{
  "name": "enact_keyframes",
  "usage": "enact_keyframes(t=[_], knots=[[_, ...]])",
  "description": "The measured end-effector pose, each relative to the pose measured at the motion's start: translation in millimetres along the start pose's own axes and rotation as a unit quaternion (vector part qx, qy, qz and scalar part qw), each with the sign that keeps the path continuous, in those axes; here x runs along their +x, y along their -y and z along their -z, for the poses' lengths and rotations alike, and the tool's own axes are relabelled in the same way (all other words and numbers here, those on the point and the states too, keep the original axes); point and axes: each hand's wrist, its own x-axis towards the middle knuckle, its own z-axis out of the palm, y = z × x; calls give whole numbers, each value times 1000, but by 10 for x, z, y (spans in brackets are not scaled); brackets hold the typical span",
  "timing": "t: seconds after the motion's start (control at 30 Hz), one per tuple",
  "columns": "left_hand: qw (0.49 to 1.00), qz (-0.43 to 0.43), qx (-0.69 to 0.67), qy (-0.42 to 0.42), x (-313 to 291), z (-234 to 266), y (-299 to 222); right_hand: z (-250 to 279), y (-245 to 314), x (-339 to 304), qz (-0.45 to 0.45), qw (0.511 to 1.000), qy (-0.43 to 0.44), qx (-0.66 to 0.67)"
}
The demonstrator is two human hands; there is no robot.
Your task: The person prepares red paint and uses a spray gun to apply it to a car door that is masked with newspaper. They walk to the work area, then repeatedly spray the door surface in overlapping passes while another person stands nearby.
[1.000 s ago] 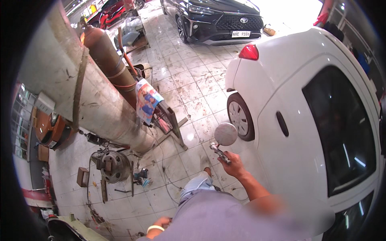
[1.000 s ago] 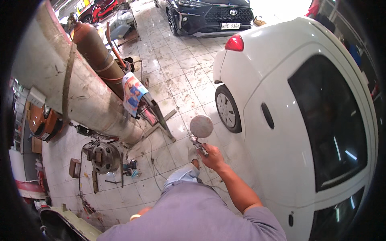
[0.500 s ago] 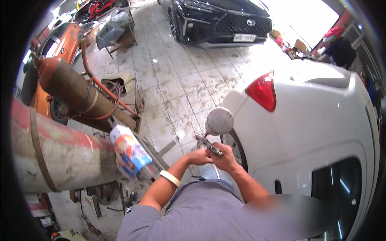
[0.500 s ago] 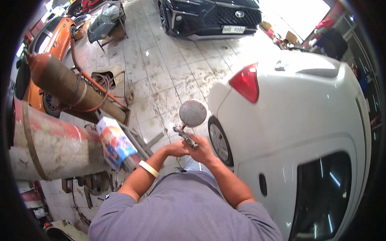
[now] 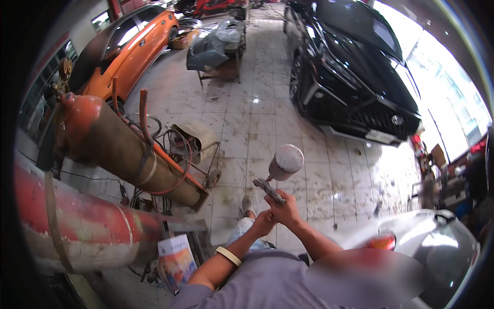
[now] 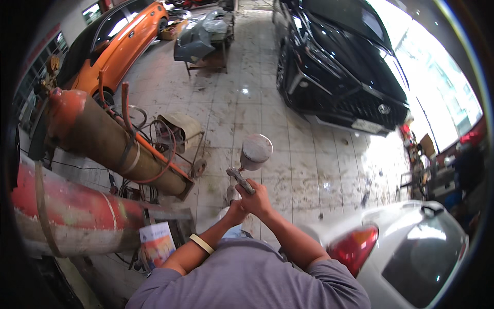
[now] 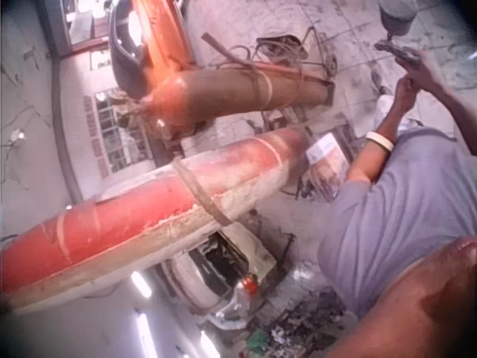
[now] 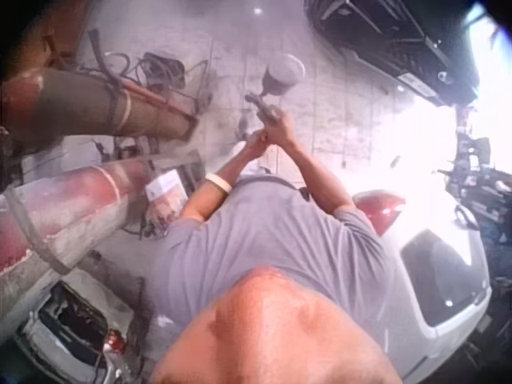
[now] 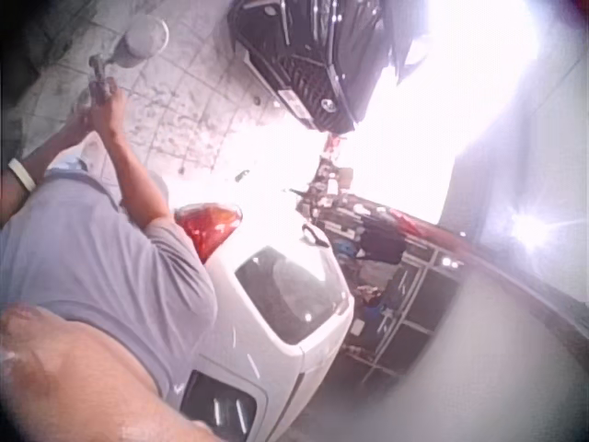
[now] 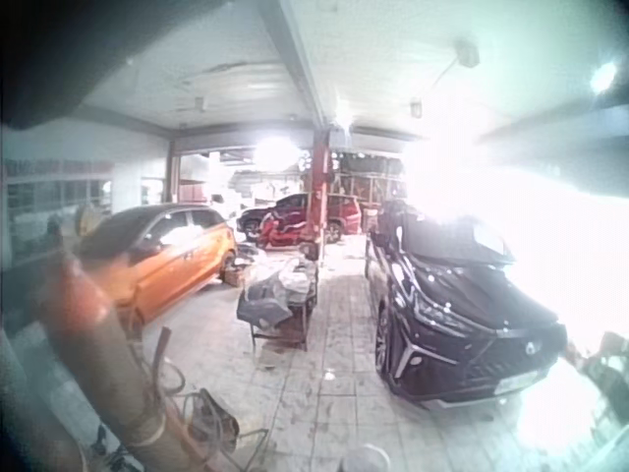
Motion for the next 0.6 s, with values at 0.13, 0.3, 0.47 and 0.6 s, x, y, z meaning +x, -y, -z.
enact_keyframes(t=[0.13,0.3,0.47,0.6], knots=[[993,-107,7,-43,1358,573,400,-26,-9,1304,-69,995,43,53],[967,-164,161,112,2853,1490,-241,225,-181,2813,18,1000,9,-2],[909,-30,259,324,4503,2574,-650,556,-532,4186,33,997,-31,-66],[857,76,460,219,6029,4216,66,704,-912,5477,35,995,-29,-94]])
